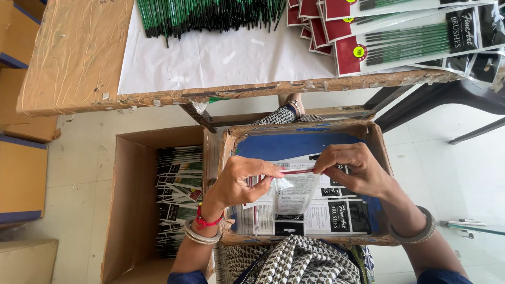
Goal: The person packages art brushes into individual plastic sleeves and organizes them.
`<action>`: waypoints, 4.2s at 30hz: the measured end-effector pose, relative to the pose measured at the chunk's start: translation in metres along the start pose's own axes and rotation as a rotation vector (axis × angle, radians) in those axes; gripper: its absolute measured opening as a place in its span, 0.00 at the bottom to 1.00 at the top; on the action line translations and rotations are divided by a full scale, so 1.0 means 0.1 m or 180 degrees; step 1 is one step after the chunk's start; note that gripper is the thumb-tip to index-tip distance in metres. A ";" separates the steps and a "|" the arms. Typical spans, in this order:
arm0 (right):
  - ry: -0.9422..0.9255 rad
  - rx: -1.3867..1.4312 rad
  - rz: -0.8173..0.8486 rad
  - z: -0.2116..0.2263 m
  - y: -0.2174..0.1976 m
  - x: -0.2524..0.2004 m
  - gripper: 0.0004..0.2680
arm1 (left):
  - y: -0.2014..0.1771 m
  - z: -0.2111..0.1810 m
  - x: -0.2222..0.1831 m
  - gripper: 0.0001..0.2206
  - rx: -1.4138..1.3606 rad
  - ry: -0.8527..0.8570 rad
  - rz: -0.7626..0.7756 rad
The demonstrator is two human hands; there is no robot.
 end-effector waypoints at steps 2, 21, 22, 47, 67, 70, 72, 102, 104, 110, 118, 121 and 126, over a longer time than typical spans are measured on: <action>0.0085 -0.0465 -0.0095 0.00 -0.01 0.01 0.10 | 0.02 0.01 0.02 0.11 0.0232 -0.0260 0.0023; 0.1485 0.0686 0.0027 -0.46 0.70 -0.49 0.17 | -0.06 0.19 -0.16 0.09 -0.0328 -0.0614 -0.0192; 0.0809 0.0104 -0.0340 0.00 0.32 -0.25 0.13 | -0.08 0.19 -0.17 0.09 -0.0330 -0.0466 -0.0302; 0.1194 -0.2351 0.2079 -1.46 0.73 -0.16 0.19 | 0.79 1.80 -0.62 0.46 0.2097 -0.2555 0.1269; 0.1295 -0.2222 0.1268 -0.96 0.58 -0.40 0.09 | 0.06 0.05 -0.40 0.25 0.1512 -0.0317 -0.1630; 0.1136 -0.1341 0.0014 -0.46 0.37 -0.41 0.12 | -0.04 -0.12 -0.49 0.22 0.0642 0.0021 -0.2261; 0.1014 -0.0777 -0.0536 -0.42 0.37 -0.52 0.16 | 0.02 -0.11 -0.37 0.21 0.0089 0.0022 -0.2248; -0.1178 -0.3382 0.0411 0.91 0.24 0.25 0.11 | 0.81 -0.25 0.02 0.02 -0.0228 -0.0885 -0.0368; -0.0971 -0.2534 0.0210 0.89 0.11 0.24 0.09 | 0.94 -0.21 -0.02 0.06 -0.0250 -0.0605 -0.0232; 0.0544 -0.2222 -0.2337 0.41 -0.91 -0.90 0.03 | 0.93 -0.11 0.00 0.17 -0.0459 -0.0929 -0.0422; 0.1210 -0.1447 -0.1370 0.11 -0.49 -0.71 0.11 | 0.72 -0.24 0.08 0.19 -0.0524 -0.0849 -0.0587; 0.0834 -0.0058 -0.1381 0.02 -0.11 -0.60 0.10 | 0.67 -0.33 0.08 0.17 -0.0470 -0.0743 -0.0601; 0.0857 0.0291 -0.1400 -0.20 0.04 -0.60 0.02 | 0.53 -0.14 -0.04 0.08 -0.0518 -0.0949 -0.0845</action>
Point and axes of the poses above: each hand's wrist, its own x-axis towards the middle knuckle, its own y-axis out of the palm, z = x × y, the point moved 6 cm from there along x, towards the middle knuckle, and after that the axes turned 8 degrees about -y, right-handed, at the moved point
